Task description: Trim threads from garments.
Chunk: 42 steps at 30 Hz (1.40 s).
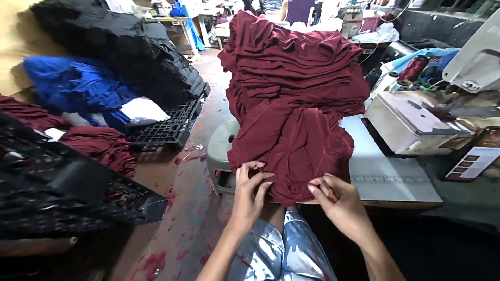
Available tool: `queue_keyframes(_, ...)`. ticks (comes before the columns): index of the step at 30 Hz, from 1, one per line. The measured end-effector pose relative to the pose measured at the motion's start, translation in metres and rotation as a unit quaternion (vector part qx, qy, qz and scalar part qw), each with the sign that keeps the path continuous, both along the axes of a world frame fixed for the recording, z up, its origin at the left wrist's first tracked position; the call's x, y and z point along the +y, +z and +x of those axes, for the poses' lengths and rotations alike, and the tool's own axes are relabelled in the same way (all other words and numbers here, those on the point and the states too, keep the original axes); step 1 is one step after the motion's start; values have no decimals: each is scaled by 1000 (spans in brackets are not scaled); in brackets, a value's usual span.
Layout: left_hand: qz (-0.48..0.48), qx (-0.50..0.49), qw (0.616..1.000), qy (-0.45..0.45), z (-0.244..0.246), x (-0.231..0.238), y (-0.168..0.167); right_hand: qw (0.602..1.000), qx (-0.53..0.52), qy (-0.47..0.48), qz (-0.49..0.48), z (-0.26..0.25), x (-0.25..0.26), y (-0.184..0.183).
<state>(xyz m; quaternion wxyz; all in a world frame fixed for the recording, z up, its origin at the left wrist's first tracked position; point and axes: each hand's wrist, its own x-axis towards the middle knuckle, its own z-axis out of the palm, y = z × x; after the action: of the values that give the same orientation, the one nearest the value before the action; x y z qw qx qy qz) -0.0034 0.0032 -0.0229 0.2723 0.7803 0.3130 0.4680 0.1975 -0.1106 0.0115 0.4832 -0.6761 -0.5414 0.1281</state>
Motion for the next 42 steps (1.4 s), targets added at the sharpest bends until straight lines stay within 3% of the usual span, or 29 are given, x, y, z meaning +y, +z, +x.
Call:
queue_keyframes(4, -37, 18, 998, -47, -7, 16, 31, 997, 27, 38, 60, 23, 14, 21)
queue_keyframes(9, 26, 80, 992, 90, 9, 26, 36, 1000, -9, -19, 17, 25, 34, 14)
queue_keyframes(11, 36, 78, 991, 106, 15, 17, 42, 999, -33, -43, 2, 24, 32, 16)
queue_keyframes(14, -27, 33, 999, 10, 18, 3, 52, 998, -39, -50, -4, 22, 22, 27)
queue_keyframes(18, -75, 14, 996, -55, 27, -7, 58, 997, 52, 27, 53, 13, 12, 47)
queue_keyframes(21, -62, 21, 997, -37, 41, -7, 52, 983, 140, 70, 96, 1, 18, 46)
queue_keyframes(26, 6, -3, 999, 38, 60, -7, 35, 973, 210, 83, 38, 3, 33, 29)
queue_keyframes(29, -99, -95, 991, 5, 56, -3, 37, 976, 194, 92, 32, 10, 34, 22)
queue_keyframes(32, -286, -184, 940, -22, 46, 2, 49, 987, 103, 123, 20, 17, 32, 18)
queue_keyframes(35, -365, -234, 900, -33, 41, 4, 54, 991, 5, 135, 10, 17, 33, 18)
queue_keyframes(37, -347, -236, 907, -26, 38, 5, 54, 992, -22, 126, 3, 14, 34, 20)
queue_keyframes(40, -201, -159, 967, 13, 33, 5, 45, 994, -32, 100, 18, 12, 37, 21)
queue_keyframes(42, -150, -120, 981, 19, 31, 3, 39, 996, -19, 86, 30, 11, 39, 22)
